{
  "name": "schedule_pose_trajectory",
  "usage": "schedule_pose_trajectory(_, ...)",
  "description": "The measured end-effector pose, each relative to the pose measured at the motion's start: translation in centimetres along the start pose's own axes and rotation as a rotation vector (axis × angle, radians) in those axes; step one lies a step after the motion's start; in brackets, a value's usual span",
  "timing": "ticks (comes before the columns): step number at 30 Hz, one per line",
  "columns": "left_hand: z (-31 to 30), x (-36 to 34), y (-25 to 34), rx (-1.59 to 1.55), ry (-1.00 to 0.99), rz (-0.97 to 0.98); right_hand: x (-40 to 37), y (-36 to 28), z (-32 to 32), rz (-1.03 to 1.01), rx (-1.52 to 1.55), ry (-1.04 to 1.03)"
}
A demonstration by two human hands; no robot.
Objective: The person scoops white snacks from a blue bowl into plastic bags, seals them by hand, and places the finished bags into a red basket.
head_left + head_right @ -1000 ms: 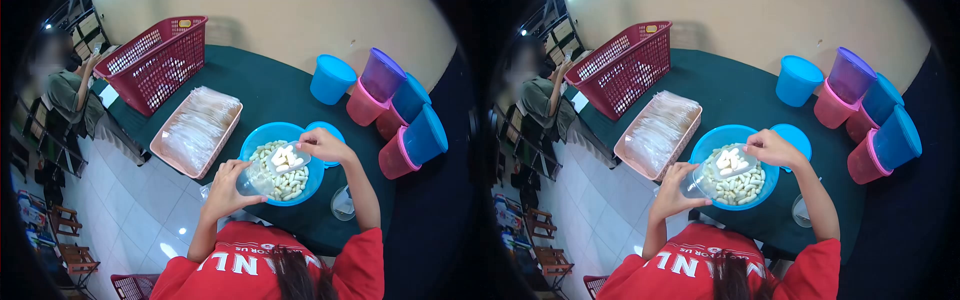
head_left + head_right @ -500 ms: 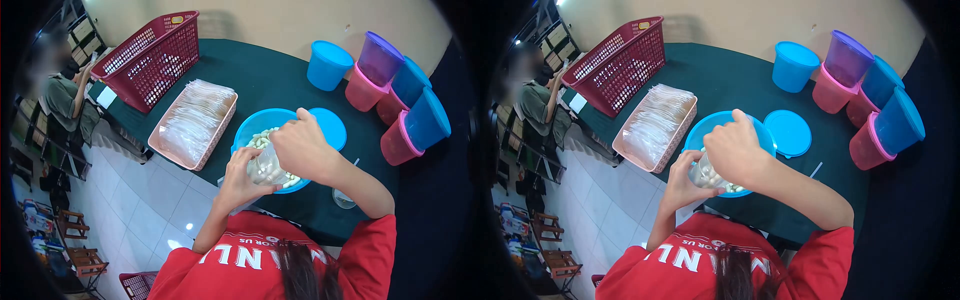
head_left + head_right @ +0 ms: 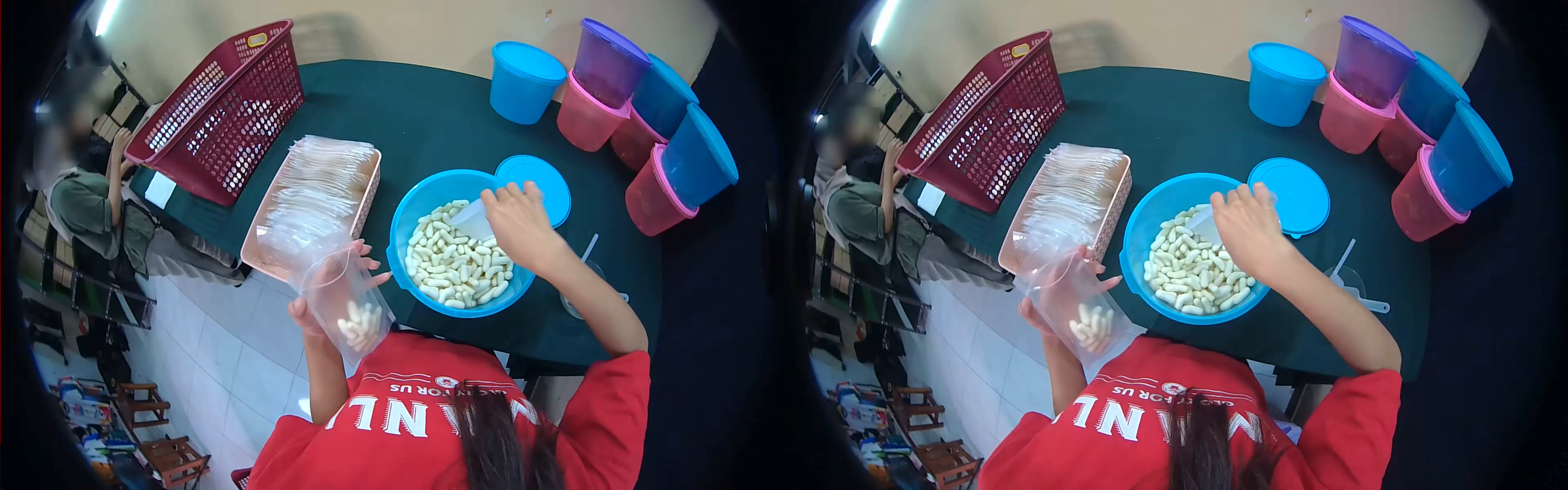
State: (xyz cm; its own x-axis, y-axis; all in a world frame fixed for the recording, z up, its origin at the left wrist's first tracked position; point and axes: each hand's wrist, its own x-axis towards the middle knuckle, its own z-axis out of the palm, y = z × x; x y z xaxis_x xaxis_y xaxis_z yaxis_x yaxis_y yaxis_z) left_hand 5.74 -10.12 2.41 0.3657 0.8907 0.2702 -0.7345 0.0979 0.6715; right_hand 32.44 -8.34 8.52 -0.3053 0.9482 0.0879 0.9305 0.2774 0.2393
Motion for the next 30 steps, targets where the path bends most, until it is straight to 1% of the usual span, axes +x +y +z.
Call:
schedule_pose_trajectory(1,0.1,0.4,0.1,-0.053,0.003,-0.048,0.8,-0.4,1.9,0.013,0.002,0.001)
schedule_pose_trajectory(2,-0.5,0.5,-0.2,0.029,-0.028,-0.054,1.7,-0.8,3.6,0.026,-0.023,0.149)
schedule_pose_trajectory(3,-0.9,0.6,-0.5,0.027,-0.034,-0.059,2.3,-1.1,4.8,0.036,-0.050,0.296)
schedule_pose_trajectory(5,-1.7,0.6,-0.7,-0.039,-0.083,-0.188,3.2,-1.5,6.3,0.012,-0.012,0.265)
schedule_pose_trajectory(6,-1.6,0.5,-0.7,0.001,-0.035,-0.225,3.4,-1.8,6.5,-0.017,0.027,0.235)
schedule_pose_trajectory(7,-1.6,0.6,-0.7,-0.001,-0.034,-0.228,3.5,-1.9,6.6,-0.017,0.028,0.232)
schedule_pose_trajectory(9,-1.6,1.1,-0.7,0.061,-0.048,-0.277,3.4,-1.8,6.2,0.028,0.275,-0.075)
schedule_pose_trajectory(10,-1.6,1.3,-0.7,0.083,-0.077,-0.288,3.3,-1.7,6.0,0.031,0.273,-0.082)
schedule_pose_trajectory(11,-1.7,1.5,-0.7,0.075,-0.076,-0.292,3.1,-1.7,5.8,0.005,0.368,-0.174)
schedule_pose_trajectory(12,-1.9,1.6,-0.8,-0.003,-0.103,-0.283,2.8,-1.7,5.6,-0.021,0.465,-0.269)
schedule_pose_trajectory(13,-2.0,1.6,-0.8,-0.079,-0.126,-0.275,2.5,-1.7,5.4,-0.021,0.467,-0.279)
schedule_pose_trajectory(15,-1.9,2.1,-0.8,-0.086,-0.125,-0.291,2.0,-1.9,5.0,-0.080,0.527,-0.448)
schedule_pose_trajectory(17,-1.6,2.5,-0.6,-0.093,-0.129,-0.302,1.4,-1.5,4.7,-0.096,0.575,-0.468)
schedule_pose_trajectory(20,-1.7,2.8,0.1,-0.063,-0.084,-0.349,0.8,0.0,5.4,-0.124,0.680,-0.506)
schedule_pose_trajectory(22,-2.0,3.1,0.7,0.074,-0.061,-0.411,0.7,0.8,5.6,-0.137,0.741,-0.523)
schedule_pose_trajectory(23,-1.8,3.2,1.2,0.076,-0.066,-0.417,0.6,1.1,5.4,-0.131,0.804,-0.604)
schedule_pose_trajectory(24,-1.4,3.2,1.6,0.259,0.056,-0.372,0.6,1.3,5.2,-0.128,0.866,-0.685)
schedule_pose_trajectory(25,-1.3,3.3,2.0,0.441,0.177,-0.321,0.5,1.3,4.9,-0.124,0.868,-0.682)
schedule_pose_trajectory(27,-1.4,3.5,2.5,0.479,0.139,-0.294,0.5,1.5,4.2,-0.085,0.981,-0.734)
schedule_pose_trajectory(28,-0.8,3.4,2.7,0.568,0.117,-0.279,0.5,1.6,3.8,-0.084,0.981,-0.730)
schedule_pose_trajectory(29,-0.2,3.4,2.8,0.655,0.095,-0.263,0.5,1.8,3.4,-0.037,1.026,-0.694)
schedule_pose_trajectory(30,0.6,3.4,2.5,0.733,0.080,-0.201,0.6,1.9,2.9,0.010,1.068,-0.657)
